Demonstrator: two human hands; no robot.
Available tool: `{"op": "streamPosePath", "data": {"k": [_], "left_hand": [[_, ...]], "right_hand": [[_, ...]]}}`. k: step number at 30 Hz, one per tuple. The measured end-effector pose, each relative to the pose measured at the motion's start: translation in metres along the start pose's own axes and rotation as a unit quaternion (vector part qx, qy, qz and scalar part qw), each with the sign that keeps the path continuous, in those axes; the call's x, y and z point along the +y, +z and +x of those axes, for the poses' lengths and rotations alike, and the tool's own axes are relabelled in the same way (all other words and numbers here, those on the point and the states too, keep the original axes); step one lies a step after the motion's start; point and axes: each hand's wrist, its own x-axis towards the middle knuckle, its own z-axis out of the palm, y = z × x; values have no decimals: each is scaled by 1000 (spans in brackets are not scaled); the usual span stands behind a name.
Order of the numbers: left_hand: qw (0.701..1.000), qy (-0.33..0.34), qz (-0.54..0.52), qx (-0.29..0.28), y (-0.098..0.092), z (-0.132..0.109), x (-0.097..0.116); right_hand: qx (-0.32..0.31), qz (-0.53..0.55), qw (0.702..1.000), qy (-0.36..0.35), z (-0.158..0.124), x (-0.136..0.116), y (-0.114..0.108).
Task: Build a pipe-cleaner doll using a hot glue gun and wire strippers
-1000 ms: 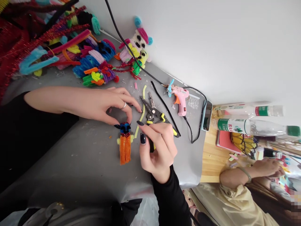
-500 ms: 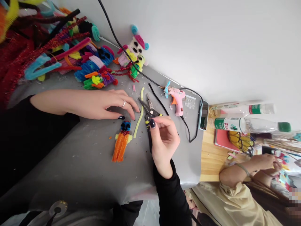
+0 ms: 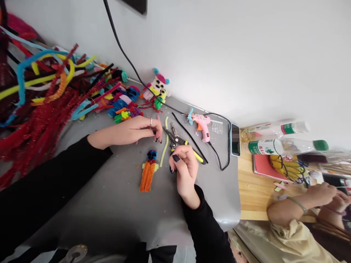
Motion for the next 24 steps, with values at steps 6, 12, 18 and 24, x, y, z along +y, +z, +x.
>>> {"op": "streamPosePath", "data": {"k": [6,12,18,24], "left_hand": [[999,43,1,30,5,1,-1],[996,81,-25,25,17,0,6],[994,91,-60,-21,18,0,12],[995,78,-60,-28,18,-1,13]], "right_hand": [[-3,-2,1000,-17,-5,1,6],[1,-21,999,46,-6,2,10],[-32,12,996,78,-7,0,13],[-54,60,991,105,-7,0,13]]}}
